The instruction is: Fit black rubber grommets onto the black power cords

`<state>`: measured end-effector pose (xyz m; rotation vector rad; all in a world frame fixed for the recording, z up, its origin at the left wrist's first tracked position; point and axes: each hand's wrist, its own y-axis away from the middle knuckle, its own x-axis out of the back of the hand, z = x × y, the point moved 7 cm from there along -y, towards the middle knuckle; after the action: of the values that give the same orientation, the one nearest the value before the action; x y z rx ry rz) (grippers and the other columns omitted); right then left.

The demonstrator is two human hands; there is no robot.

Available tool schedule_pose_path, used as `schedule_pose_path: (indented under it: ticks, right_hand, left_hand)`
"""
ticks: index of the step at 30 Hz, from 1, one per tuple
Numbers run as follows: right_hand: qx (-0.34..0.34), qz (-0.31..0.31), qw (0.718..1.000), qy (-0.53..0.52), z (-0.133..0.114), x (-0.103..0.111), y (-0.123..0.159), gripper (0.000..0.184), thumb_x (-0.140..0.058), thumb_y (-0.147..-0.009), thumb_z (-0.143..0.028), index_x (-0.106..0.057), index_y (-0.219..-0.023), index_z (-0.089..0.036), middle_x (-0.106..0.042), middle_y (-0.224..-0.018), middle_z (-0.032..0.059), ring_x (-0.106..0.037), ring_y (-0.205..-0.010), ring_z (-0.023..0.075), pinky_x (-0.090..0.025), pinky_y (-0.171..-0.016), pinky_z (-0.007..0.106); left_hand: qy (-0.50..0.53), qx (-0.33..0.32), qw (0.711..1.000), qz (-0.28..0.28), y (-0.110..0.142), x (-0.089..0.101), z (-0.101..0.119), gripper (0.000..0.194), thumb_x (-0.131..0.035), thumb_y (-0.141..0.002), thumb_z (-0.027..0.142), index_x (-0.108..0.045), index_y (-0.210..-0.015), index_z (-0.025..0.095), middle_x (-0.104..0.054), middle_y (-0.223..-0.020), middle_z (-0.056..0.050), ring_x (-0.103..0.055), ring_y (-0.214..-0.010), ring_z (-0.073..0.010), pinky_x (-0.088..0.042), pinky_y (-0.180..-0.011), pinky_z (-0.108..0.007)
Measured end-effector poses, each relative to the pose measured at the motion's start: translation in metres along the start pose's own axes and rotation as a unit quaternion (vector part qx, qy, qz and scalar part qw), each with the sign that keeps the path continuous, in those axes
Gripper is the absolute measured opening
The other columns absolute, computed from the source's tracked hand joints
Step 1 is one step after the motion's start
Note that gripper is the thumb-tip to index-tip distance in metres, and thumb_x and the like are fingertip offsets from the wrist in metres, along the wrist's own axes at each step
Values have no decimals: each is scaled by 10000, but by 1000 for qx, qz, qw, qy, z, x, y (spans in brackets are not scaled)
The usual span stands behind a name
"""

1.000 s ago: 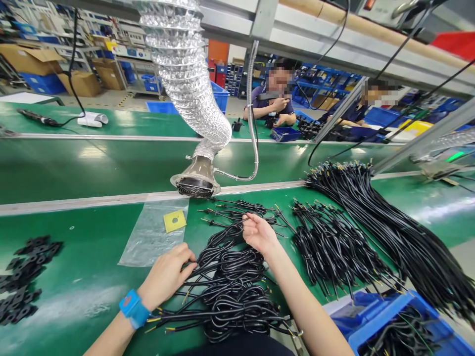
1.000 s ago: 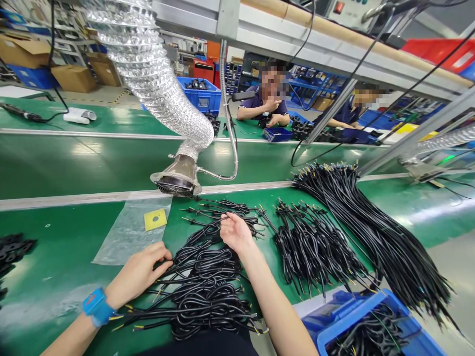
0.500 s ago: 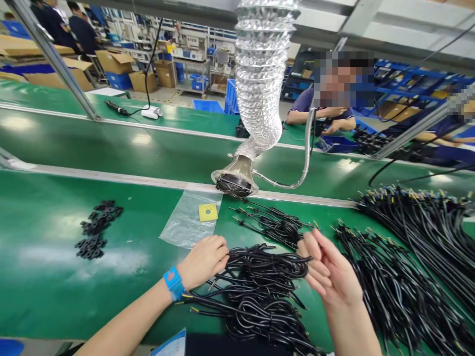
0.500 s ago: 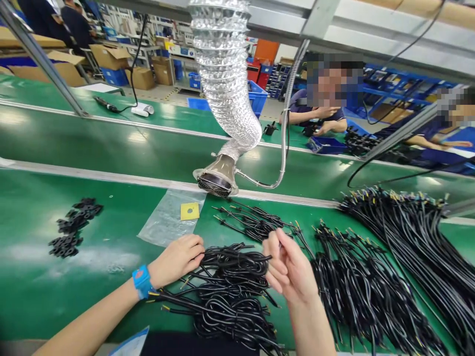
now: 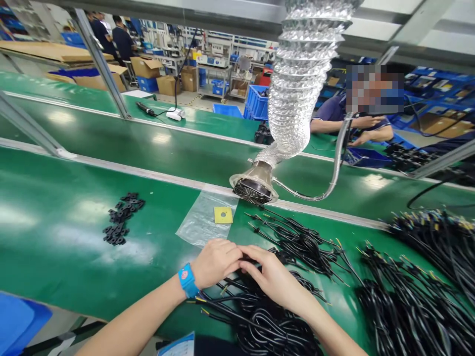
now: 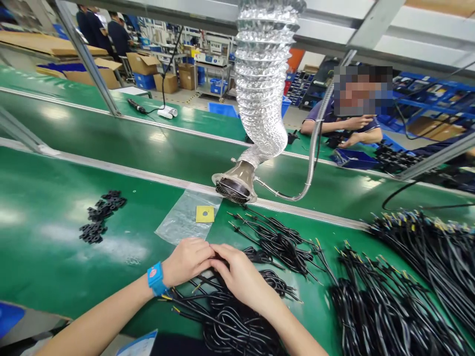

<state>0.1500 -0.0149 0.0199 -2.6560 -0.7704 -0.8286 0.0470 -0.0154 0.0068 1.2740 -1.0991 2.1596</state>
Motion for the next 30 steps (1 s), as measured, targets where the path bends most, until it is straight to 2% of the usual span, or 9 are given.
schedule_pose_path:
  ticks: [3, 6, 9, 12, 15, 18, 22, 27, 30]
  right_hand:
    - [-10, -11, 1000, -26, 18, -2, -17, 313, -485, -950, -373, -735, -887, -196, -692, -736, 43, -638, -701, 184, -523, -692, 292]
    - [-1, 69, 998, 5, 38, 19, -37, 380, -457, -954, -423, -748, -915, -181, -683, -721, 65, -633, -685, 197, -523, -694, 314]
    - [8, 152, 987, 42, 47, 31, -54, 420, -430, -960, -450, -740, -1016, -171, -664, -782, 82, -633, -734, 204, -523, -708, 318]
    - [19, 182, 982, 56, 52, 23, -64, 443, -398, -971, -449, -740, -1020, -171, -629, -763, 71, -624, -719, 196, -519, -679, 301]
    - [29, 193, 979, 62, 60, 9, -70, 403, -408, -973, -405, -742, -981, -182, -644, -768, 70, -632, -719, 198, -523, -695, 305]
    - [24, 187, 978, 87, 71, 0, -73, 336, -434, -963, -326, -736, -969, -179, -671, -815, 77, -648, -755, 208, -524, -732, 315]
    - [4, 145, 975, 170, 79, -9, -78, 300, -436, -954, -234, -725, -1003, -173, -665, -872, 77, -652, -785, 198, -508, -732, 293]
    - [-32, 60, 948, 311, 83, -24, -83, 272, -454, -941, -172, -725, -930, -182, -631, -849, 68, -627, -700, 158, -444, -628, 245]
    - [-23, 71, 947, 311, 81, -24, -81, 269, -453, -938, -157, -718, -890, -172, -619, -817, 72, -619, -662, 161, -425, -590, 253]
  left_hand:
    - [11, 57, 998, -37, 2, 16, -26, 258, -545, -936, 383, -615, -806, 170, -624, -721, -17, -578, -679, -153, -395, -625, -275]
    - [17, 194, 981, -1, 21, 56, -69, 225, -560, -929, 370, -638, -833, 182, -643, -776, -14, -590, -711, -137, -414, -647, -246]
    - [-95, 341, 932, 81, 71, 108, -108, 246, -500, -954, 329, -657, -832, 183, -643, -814, -28, -601, -751, -150, -426, -682, -254]
    - [-285, 426, 856, 68, 131, 139, -124, 329, -448, -961, 366, -686, -842, 171, -639, -856, -71, -608, -790, -216, -411, -642, -298]
    - [-370, 452, 812, 18, 175, 143, -127, 395, -392, -970, 385, -707, -947, 147, -634, -904, -99, -605, -783, -247, -399, -588, -317]
    - [-384, 450, 806, 5, 194, 138, -123, 426, -345, -985, 355, -688, -1085, 126, -633, -930, -102, -606, -760, -233, -408, -571, -317]
    - [-394, 435, 810, 0, 191, 133, -121, 442, -311, -994, 327, -698, -1033, 117, -637, -945, -108, -606, -753, -227, -425, -588, -325]
    - [-381, 417, 825, -3, 186, 132, -126, 431, -311, -977, 306, -692, -889, 124, -633, -947, -130, -606, -787, -244, -470, -665, -349]
    - [-348, 416, 840, 10, 190, 133, -126, 376, -332, -956, 279, -676, -893, 144, -632, -949, -131, -603, -791, -244, -484, -686, -353]
